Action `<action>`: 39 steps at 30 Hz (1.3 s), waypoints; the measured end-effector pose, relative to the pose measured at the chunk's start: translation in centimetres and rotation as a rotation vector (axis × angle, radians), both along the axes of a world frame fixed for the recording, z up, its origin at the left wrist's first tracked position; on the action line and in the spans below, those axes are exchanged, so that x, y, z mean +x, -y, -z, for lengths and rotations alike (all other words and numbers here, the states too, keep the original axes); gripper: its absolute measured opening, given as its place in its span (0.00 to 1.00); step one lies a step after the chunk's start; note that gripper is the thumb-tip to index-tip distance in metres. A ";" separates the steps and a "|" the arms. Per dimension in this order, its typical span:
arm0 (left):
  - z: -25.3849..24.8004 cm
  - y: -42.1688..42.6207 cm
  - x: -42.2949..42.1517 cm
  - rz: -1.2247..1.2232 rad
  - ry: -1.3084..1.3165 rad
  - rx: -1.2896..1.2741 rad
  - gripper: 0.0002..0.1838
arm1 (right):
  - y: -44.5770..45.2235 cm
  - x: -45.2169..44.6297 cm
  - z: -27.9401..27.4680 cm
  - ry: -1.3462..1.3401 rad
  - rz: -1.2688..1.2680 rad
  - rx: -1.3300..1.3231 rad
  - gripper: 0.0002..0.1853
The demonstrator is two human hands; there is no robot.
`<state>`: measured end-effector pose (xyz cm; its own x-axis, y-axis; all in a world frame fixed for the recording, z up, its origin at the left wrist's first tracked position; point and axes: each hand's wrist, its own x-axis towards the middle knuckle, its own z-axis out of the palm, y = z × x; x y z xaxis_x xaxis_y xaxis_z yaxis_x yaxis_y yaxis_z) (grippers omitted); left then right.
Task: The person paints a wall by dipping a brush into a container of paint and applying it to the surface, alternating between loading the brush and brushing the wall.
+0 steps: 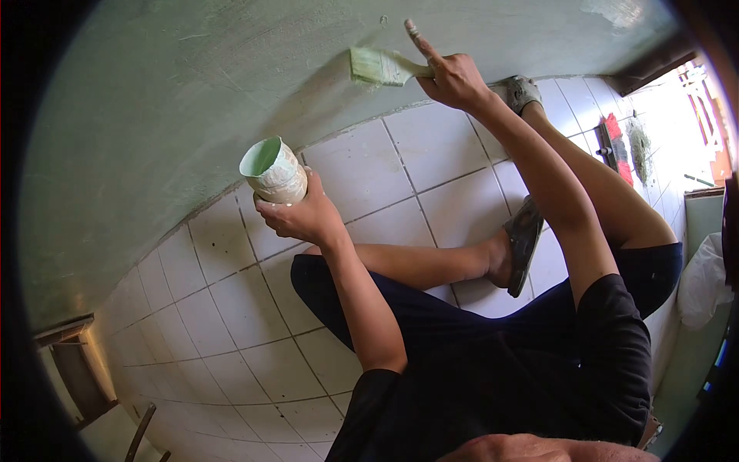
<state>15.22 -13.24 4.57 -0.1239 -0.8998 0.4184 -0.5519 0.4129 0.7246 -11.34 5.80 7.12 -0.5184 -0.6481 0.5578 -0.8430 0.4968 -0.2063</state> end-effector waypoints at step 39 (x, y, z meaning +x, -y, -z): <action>-0.3 1.0 0.7 0.004 -0.096 -0.074 0.45 | 1.2 8.5 -6.2 1.459 -0.132 -1.293 0.17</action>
